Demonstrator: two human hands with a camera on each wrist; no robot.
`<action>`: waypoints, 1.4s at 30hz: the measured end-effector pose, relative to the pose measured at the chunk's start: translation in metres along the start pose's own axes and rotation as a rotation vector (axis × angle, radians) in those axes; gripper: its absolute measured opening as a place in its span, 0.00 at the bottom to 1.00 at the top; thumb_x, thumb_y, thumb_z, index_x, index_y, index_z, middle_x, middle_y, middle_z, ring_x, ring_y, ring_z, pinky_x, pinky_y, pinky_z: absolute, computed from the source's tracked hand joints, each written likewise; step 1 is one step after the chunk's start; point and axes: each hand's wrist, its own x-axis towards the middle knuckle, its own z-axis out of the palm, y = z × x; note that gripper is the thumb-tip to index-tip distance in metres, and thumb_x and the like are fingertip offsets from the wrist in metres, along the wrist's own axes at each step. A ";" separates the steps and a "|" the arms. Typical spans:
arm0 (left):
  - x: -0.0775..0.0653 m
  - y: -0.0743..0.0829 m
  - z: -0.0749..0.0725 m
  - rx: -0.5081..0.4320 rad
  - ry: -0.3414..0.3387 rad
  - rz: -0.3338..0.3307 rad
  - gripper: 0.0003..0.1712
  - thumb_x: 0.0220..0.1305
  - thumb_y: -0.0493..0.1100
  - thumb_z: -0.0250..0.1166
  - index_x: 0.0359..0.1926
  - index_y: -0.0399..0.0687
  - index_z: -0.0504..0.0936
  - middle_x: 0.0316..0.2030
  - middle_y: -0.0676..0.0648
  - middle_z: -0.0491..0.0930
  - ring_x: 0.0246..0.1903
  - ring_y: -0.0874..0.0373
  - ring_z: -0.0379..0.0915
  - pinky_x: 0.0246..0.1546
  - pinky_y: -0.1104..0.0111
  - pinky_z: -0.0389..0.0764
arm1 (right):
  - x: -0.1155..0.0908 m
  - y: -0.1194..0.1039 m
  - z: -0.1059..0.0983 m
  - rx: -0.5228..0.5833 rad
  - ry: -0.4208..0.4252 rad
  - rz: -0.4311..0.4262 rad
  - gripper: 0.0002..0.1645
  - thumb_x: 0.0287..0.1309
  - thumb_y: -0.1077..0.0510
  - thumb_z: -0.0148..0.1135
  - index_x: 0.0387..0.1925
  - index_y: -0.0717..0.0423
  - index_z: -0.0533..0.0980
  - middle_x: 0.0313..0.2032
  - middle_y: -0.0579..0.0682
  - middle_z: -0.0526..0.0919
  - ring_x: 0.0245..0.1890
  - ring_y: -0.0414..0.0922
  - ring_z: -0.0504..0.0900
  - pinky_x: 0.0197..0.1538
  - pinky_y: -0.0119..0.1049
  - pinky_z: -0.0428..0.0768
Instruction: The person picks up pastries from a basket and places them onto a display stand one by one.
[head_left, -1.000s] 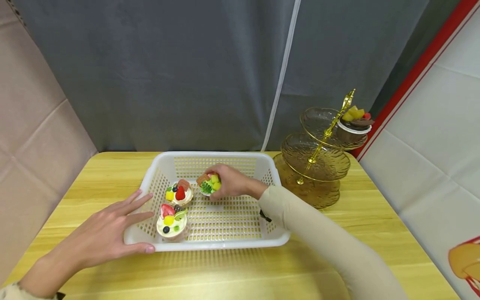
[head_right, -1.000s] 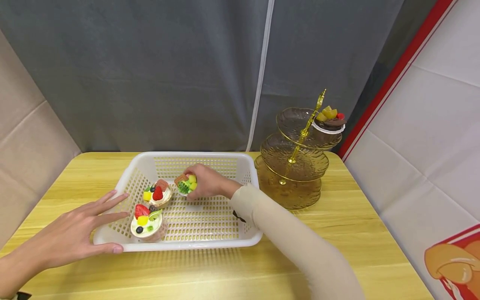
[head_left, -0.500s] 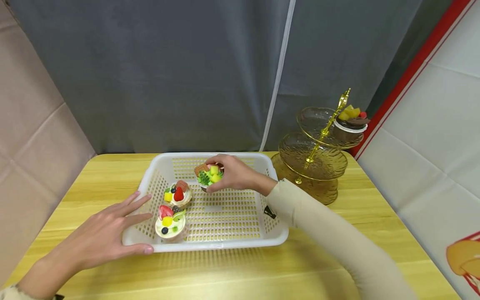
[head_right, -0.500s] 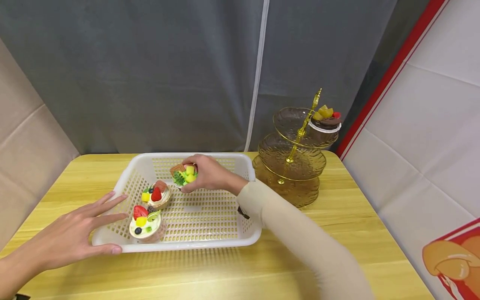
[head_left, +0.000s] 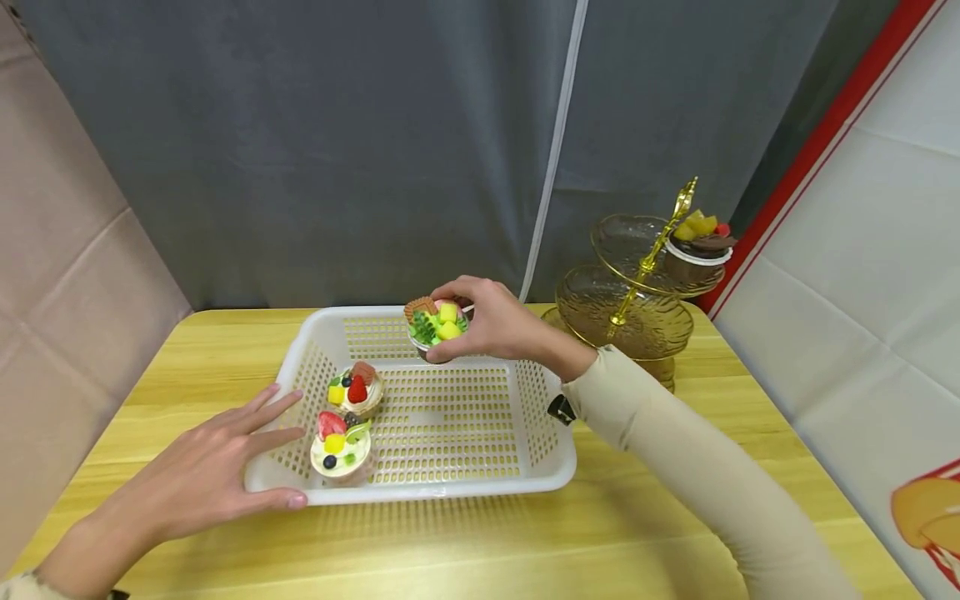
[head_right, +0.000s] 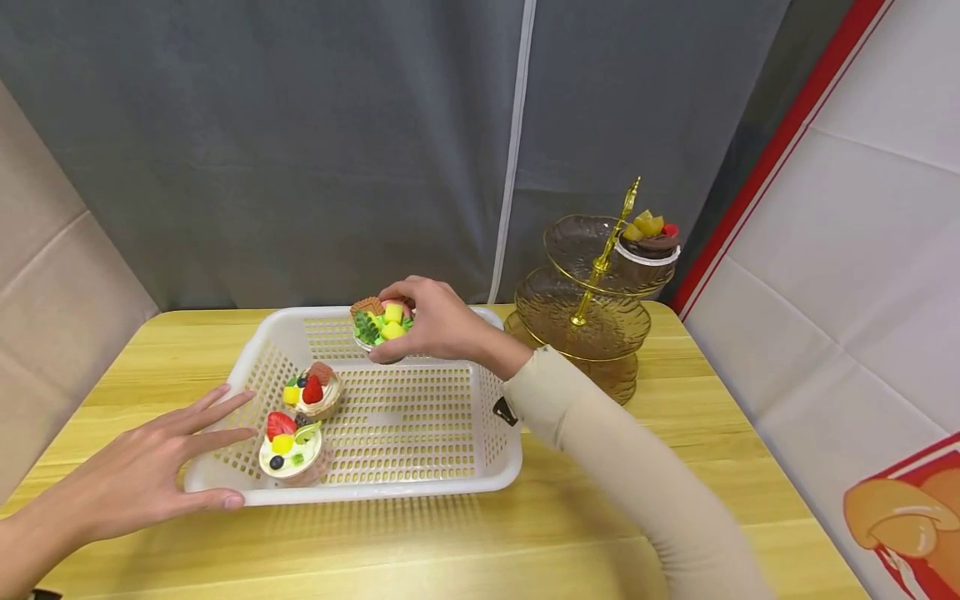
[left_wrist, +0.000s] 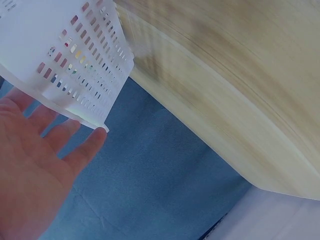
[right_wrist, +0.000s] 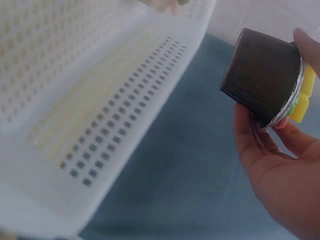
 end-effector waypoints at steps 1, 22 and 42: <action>0.000 0.000 0.000 0.000 0.000 0.001 0.43 0.44 0.78 0.68 0.53 0.54 0.86 0.69 0.46 0.69 0.66 0.39 0.65 0.47 0.43 0.77 | -0.001 -0.001 -0.003 -0.011 0.007 -0.005 0.42 0.37 0.48 0.83 0.56 0.59 0.78 0.45 0.46 0.80 0.43 0.44 0.79 0.43 0.33 0.80; 0.000 -0.001 0.001 0.004 0.011 0.013 0.43 0.43 0.77 0.69 0.53 0.54 0.87 0.69 0.45 0.70 0.66 0.38 0.65 0.47 0.43 0.76 | -0.054 0.000 -0.071 -0.197 0.101 0.069 0.43 0.40 0.46 0.82 0.58 0.58 0.77 0.46 0.49 0.79 0.39 0.45 0.76 0.39 0.39 0.78; -0.001 -0.003 0.002 0.014 0.021 0.014 0.43 0.44 0.77 0.69 0.53 0.53 0.87 0.69 0.46 0.69 0.68 0.42 0.63 0.48 0.45 0.76 | -0.087 0.001 -0.142 -0.239 0.388 0.183 0.42 0.48 0.49 0.79 0.64 0.56 0.73 0.55 0.54 0.80 0.49 0.52 0.84 0.48 0.26 0.79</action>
